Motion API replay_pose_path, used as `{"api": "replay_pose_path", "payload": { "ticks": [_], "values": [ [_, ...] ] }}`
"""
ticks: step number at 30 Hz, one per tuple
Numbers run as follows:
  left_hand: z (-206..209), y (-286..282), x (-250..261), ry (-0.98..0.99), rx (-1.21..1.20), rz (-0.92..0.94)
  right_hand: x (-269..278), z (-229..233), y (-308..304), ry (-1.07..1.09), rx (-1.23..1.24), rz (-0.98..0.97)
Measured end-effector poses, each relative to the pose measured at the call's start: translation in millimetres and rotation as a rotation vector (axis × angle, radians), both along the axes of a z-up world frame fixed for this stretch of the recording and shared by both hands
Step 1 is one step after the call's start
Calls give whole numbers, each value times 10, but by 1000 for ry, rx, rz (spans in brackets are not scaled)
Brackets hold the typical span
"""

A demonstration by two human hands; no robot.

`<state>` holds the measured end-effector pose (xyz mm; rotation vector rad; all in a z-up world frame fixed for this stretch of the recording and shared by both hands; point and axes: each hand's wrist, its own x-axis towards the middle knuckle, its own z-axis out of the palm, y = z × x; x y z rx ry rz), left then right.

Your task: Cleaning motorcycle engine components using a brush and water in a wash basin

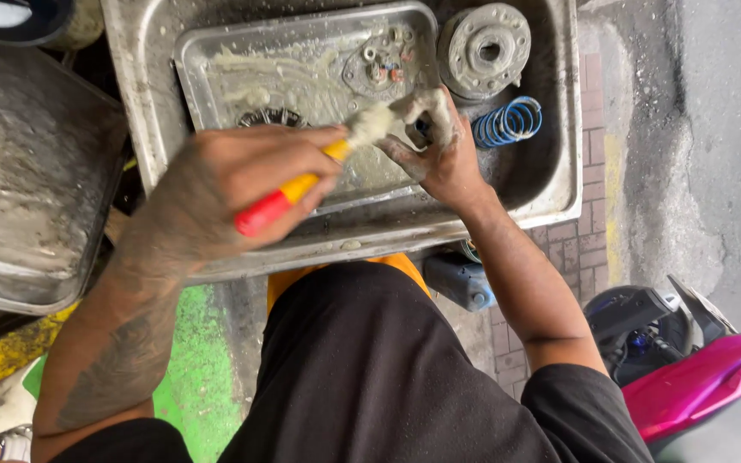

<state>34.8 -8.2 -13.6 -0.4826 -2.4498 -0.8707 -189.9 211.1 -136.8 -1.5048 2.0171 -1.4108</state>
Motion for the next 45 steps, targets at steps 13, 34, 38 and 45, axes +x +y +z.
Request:
{"api": "replay_pose_path", "payload": {
  "ticks": [13,34,38,45],
  "values": [
    [-79,-161,28,-121,108,-39,221,253,-92,-62,-96,61],
    [-73,-42,26,73,-63,64,425,-103,-293,-1712,-277,-144],
    [-37,-124,34,22,-168,125,435,-30,-283,-1713,-310,-4],
    [-162,-150,-16,52,-73,-24,395,-87,-198,-775,-220,-53]
  ]
}}
